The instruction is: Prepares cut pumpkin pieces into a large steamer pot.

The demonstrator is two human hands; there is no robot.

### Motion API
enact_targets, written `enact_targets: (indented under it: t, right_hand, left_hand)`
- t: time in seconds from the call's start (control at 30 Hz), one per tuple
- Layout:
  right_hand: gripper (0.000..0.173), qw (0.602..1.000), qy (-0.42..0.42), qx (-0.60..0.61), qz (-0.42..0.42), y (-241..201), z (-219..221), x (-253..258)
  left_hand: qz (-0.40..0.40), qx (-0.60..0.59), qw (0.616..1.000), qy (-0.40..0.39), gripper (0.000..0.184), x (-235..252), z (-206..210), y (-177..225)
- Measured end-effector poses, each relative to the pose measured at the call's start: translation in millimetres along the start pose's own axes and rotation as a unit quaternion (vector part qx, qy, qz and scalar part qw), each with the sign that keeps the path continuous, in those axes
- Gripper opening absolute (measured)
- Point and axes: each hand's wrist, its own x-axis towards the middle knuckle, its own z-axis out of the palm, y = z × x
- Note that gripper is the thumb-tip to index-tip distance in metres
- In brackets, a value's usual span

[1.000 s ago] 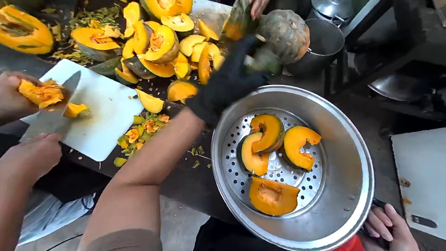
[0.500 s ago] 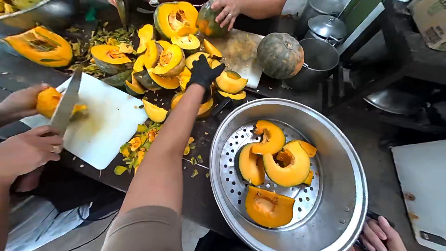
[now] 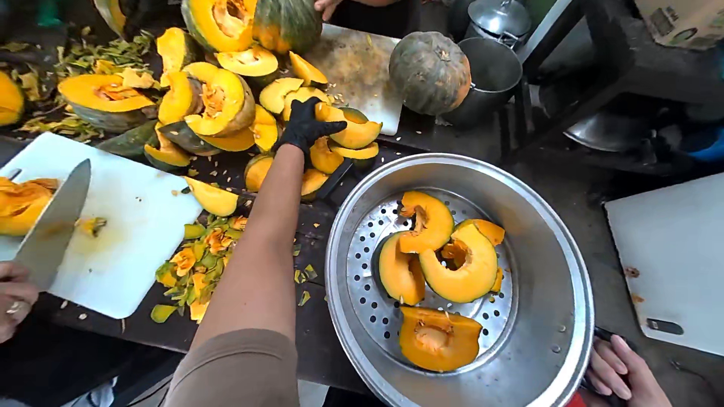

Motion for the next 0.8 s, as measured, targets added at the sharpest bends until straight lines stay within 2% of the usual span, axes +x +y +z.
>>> enact_targets:
  t: [0.2, 0.27, 0.4, 0.47, 0.57, 0.63, 0.7, 0.8]
  right_hand:
    - [0.063, 1.0, 0.019, -0.014, -0.008, 2, -1, -1]
    - [0.061, 0.999, 0.021, -0.024, -0.012, 2, -1, 2]
    - [0.06, 0.999, 0.013, -0.029, -0.026, 6, -5, 4]
    - [0.061, 0.999, 0.015, -0.03, -0.03, 6, -3, 3]
    - [0.06, 0.999, 0.01, -0.033, -0.031, 6, -3, 4]
    - [0.06, 0.999, 0.008, -0.026, -0.029, 7, -5, 5]
    - [0.059, 0.999, 0.016, -0.024, -0.032, 9, -7, 5]
    - [0.058, 0.999, 0.018, -0.024, -0.035, 12, -11, 5]
  left_hand:
    - [0.005, -0.001, 1.0, -0.02, 0.061, -10, 7, 0]
    - [0.017, -0.019, 1.0, -0.007, 0.062, -15, 6, -3]
    - [0.065, -0.035, 0.995, 0.065, 0.051, -27, 2, -7]
    - [0.077, -0.03, 0.995, 0.057, 0.048, -34, -5, -9]
    - [0.074, 0.073, 0.994, -0.026, 0.06, -52, -7, 6]
    - [0.101, 0.167, 0.981, -0.023, 0.058, -51, 1, 17]
    - [0.134, 0.211, 0.968, -0.015, 0.053, -47, 11, 27]
    - [0.161, 0.275, 0.947, -0.041, 0.067, -35, 23, 36]
